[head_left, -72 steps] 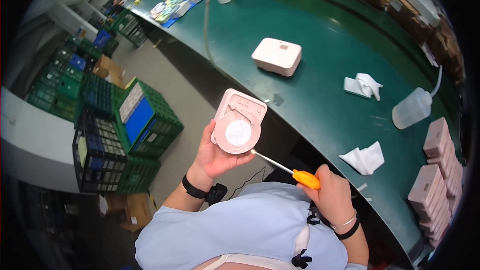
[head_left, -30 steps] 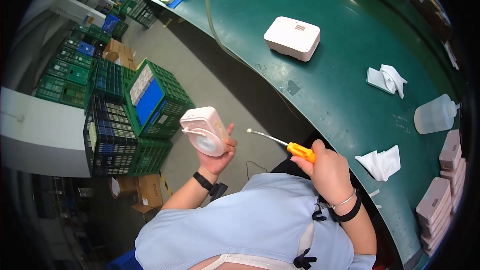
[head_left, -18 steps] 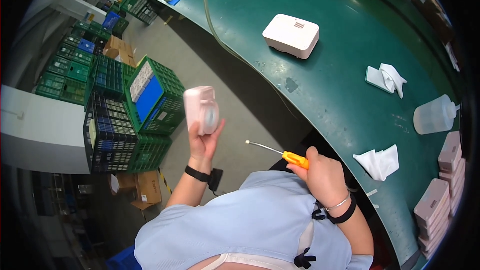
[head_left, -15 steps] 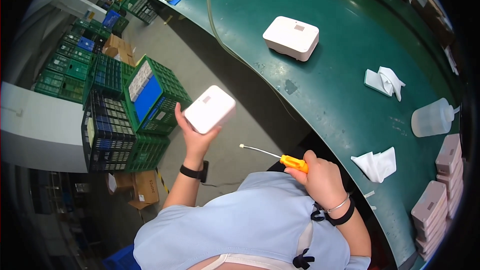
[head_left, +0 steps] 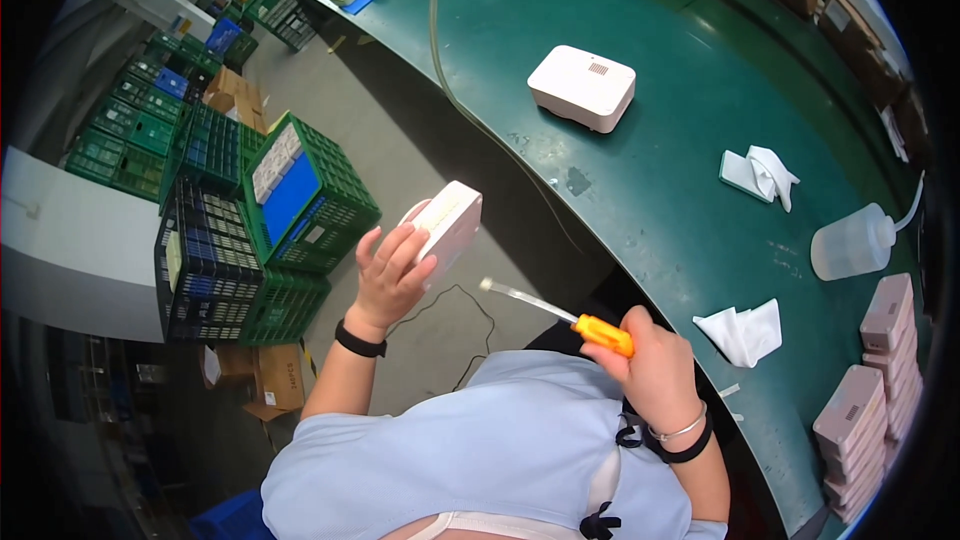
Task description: The person picks up a pink device, blows air on it with a nozzle, and wipes the surfaces with a cloth. They then wet a cloth from a bottle and repeat the process on several more devices, placing each into a row of finished items.
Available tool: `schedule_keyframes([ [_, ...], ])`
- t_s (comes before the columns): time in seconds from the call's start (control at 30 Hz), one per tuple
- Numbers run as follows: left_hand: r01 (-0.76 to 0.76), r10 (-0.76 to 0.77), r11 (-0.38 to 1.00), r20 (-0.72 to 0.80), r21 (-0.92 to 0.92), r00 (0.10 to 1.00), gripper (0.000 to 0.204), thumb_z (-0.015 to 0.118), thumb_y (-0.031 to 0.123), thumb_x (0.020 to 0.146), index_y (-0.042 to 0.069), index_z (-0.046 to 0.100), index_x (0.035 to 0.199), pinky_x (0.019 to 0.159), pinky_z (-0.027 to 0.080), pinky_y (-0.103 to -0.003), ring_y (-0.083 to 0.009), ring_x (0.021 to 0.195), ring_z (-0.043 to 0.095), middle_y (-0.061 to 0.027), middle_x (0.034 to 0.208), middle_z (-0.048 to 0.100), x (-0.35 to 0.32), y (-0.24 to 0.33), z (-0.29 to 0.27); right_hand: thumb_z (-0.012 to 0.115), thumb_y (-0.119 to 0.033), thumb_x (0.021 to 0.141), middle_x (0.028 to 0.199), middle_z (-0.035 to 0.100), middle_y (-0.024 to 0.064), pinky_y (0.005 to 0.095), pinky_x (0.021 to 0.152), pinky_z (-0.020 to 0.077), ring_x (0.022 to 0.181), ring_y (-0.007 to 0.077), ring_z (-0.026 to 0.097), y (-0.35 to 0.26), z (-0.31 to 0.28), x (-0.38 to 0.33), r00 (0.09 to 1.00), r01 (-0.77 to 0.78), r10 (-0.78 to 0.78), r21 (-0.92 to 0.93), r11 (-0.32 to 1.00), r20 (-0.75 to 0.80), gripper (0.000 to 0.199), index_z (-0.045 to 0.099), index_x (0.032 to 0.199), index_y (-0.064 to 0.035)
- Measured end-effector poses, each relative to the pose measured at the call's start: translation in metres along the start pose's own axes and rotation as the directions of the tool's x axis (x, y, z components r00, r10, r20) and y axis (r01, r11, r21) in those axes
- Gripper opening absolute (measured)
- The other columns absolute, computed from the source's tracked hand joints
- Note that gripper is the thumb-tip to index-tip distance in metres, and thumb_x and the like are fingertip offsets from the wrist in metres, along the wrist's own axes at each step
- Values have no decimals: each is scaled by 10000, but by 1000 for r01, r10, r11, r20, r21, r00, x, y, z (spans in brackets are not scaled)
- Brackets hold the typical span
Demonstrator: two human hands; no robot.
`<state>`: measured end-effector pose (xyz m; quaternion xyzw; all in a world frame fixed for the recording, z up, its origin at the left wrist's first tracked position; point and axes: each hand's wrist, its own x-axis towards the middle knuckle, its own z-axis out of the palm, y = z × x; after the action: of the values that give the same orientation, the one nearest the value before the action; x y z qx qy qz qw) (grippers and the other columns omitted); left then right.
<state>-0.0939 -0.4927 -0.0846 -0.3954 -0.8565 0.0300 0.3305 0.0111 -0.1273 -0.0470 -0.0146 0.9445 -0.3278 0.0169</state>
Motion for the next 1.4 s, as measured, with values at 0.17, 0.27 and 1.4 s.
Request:
schedule_keyframes([
  [0.17,-189,188,982,44,26,981,722,805,126,704,212,412,1303,1081,316,-499,-263,1259,529,-56,1367,524,9,-11,-10,792,-405,802,648,601,143,413,526,477,600,376,602,0,-6,-7,998,-54,54,-6,999,-16,462,492,845,-57],
  [0.27,-71,71,978,-9,-197,997,872,840,123,655,203,358,1378,1070,350,-490,-275,1257,529,-82,1374,516,21,-7,-9,794,-356,813,636,589,147,401,532,478,598,377,594,4,-10,-15,996,18,-28,116,993,79,432,490,832,-49],
  [1.4,667,459,-697,552,-262,696,1039,808,384,708,113,251,1542,1037,477,-484,-325,1244,556,-162,1371,520,249,190,38,628,-88,946,1000,665,65,257,782,537,861,124,650,89,-15,-212,729,-431,668,858,278,151,220,597,1147,-2],
])
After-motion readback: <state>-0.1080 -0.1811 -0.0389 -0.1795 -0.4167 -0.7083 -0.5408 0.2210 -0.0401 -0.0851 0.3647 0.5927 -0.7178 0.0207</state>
